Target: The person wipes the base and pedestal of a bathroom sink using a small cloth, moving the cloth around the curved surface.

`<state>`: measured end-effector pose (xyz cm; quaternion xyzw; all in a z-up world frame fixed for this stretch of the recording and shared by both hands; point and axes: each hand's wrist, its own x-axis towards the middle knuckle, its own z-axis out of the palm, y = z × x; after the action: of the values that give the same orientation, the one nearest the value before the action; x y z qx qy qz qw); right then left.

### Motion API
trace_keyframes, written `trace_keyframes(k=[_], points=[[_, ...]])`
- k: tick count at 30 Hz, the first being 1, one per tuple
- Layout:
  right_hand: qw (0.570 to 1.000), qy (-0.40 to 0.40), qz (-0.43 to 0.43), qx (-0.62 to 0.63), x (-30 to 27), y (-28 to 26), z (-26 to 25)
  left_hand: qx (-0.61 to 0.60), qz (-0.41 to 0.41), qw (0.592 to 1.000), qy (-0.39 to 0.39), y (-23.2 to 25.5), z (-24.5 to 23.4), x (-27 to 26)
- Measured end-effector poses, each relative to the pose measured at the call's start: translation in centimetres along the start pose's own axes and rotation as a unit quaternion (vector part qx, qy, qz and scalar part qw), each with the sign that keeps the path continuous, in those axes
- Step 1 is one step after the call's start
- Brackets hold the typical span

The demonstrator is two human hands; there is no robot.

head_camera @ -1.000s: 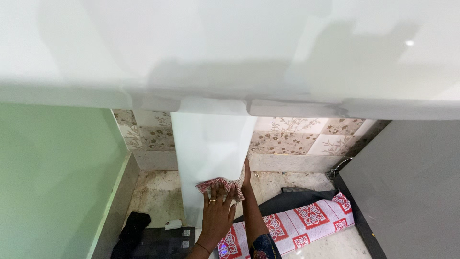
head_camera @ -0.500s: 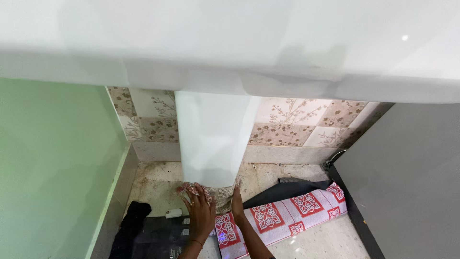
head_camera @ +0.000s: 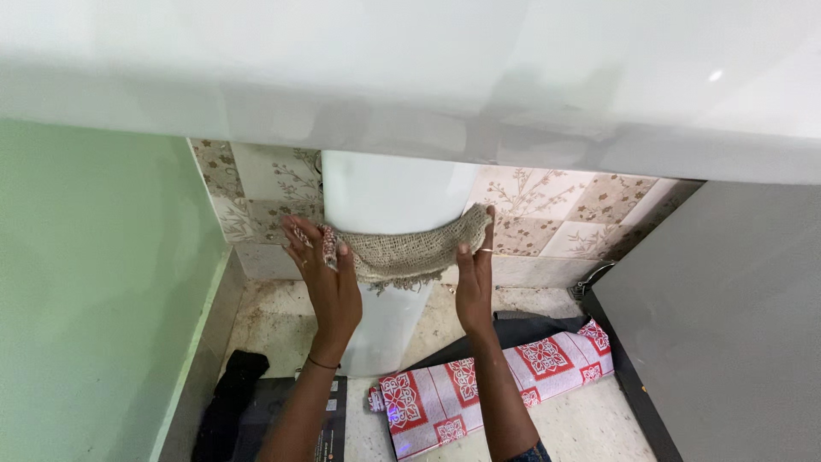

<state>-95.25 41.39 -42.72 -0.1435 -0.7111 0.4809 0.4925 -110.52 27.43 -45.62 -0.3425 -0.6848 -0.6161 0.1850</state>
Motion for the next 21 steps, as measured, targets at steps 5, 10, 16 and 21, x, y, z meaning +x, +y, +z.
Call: trace_keyframes(k=[5,10,16,21], points=[[0.919,-0.080,0.197,-0.332,1.3,2.3,1.9,-0.149,0.020,0.988,-0.035,0.9,0.3,2.4],[0.999,0.008,-0.037,-0.030,-1.5,10.4,2.7,-0.068,0.058,0.996,-0.002,-2.7,2.3,-0.2],[0.983,0.065,-0.042,-0.169,-7.2,21.8,4.1,-0.083,0.055,0.994,0.044,-8.2,4.5,-6.6],[0.989,0.073,-0.060,-0.113,-10.3,25.2,4.5,-0.062,0.038,0.996,0.044,-13.8,6.6,-10.7]])
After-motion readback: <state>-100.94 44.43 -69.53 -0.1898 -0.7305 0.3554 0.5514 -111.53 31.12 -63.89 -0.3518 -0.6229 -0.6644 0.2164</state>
